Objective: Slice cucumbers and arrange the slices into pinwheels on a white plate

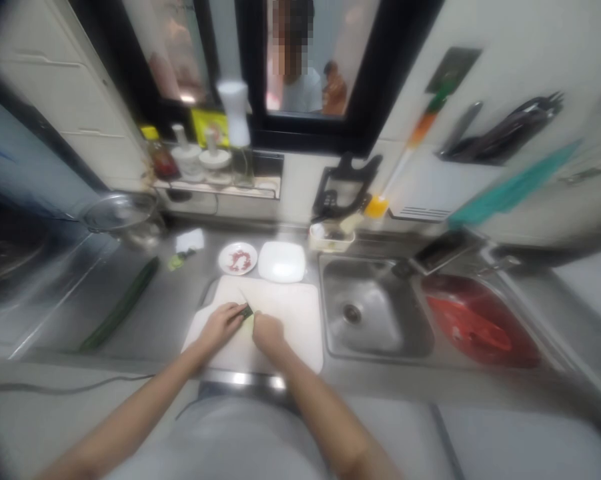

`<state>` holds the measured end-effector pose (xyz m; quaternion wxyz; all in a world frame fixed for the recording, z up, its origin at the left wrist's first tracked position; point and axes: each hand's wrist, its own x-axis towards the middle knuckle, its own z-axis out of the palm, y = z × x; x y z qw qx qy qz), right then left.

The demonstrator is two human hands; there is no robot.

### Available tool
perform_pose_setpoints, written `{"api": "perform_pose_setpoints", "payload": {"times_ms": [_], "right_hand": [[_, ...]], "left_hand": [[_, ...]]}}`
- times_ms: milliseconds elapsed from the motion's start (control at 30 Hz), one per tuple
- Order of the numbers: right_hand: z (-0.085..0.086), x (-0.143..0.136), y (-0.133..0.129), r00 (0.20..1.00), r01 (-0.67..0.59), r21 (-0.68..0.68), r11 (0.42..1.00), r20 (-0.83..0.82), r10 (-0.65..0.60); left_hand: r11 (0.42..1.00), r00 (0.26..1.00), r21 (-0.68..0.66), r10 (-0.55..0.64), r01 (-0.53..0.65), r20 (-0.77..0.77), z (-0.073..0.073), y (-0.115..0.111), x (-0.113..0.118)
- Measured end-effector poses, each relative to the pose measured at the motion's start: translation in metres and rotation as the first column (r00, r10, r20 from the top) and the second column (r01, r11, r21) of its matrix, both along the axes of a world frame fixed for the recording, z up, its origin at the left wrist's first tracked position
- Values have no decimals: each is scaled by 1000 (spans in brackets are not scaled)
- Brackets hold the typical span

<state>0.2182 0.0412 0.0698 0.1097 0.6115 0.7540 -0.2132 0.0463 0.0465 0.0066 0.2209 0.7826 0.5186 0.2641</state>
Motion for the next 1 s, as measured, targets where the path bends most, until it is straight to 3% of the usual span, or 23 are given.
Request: {"api": "perform_pose_setpoints", "payload": {"times_ms": [367, 1000], "right_hand": [[-12, 16, -24, 1000, -10, 60, 998, 14, 9], [20, 44, -44, 997, 30, -32, 999, 70, -27]], "left_hand": [[1000, 1000, 7, 1, -1, 3, -4, 0, 0], [999, 998, -13, 29, -30, -49, 0, -3, 1]]}}
